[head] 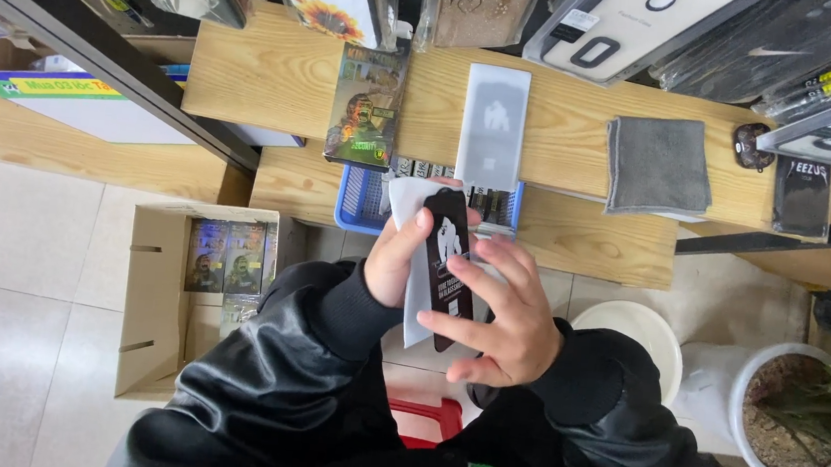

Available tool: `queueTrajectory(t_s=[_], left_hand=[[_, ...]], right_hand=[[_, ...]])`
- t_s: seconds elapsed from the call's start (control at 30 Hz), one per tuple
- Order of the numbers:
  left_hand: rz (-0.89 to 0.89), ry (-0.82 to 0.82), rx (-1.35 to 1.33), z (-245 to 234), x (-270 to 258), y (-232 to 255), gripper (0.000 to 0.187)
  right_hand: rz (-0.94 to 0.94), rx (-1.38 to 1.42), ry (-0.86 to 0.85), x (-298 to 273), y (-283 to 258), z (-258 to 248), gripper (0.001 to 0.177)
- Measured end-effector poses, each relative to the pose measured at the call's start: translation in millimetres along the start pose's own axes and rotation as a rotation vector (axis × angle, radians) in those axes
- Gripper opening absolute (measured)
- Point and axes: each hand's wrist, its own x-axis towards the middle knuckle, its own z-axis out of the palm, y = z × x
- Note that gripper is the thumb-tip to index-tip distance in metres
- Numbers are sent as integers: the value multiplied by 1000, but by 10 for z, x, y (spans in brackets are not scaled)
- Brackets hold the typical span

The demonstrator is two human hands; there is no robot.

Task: Unboxing, wiping with a cloth, and inspecting phone screen protectors and cases before placing them in protective sleeves.

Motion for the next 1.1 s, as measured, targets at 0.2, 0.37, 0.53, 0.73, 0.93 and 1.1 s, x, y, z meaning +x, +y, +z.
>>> queueTrajectory(t_s=[0.2, 0.37, 0.53, 0.73, 0.93, 1.1], left_hand=[[-24, -218, 226, 201, -89, 167, 82], [-10, -347, 270, 100, -64, 47, 101], [-76, -389, 285, 137, -81, 87, 112], [33, -386, 649, 171, -62, 131, 106], [97, -284, 883, 283, -41, 256, 101], [190, -162, 1142, 344, -55, 274, 109]], right_hand=[[23, -46, 39, -91, 180, -54, 56], [59, -18, 69, -164, 256, -153, 56], [101, -14, 83, -169, 315, -223, 57], [212, 51, 94, -73, 334, -317, 57], [790, 596, 122, -202, 336, -137, 66], [1071, 944, 65, -216, 322, 48, 76]])
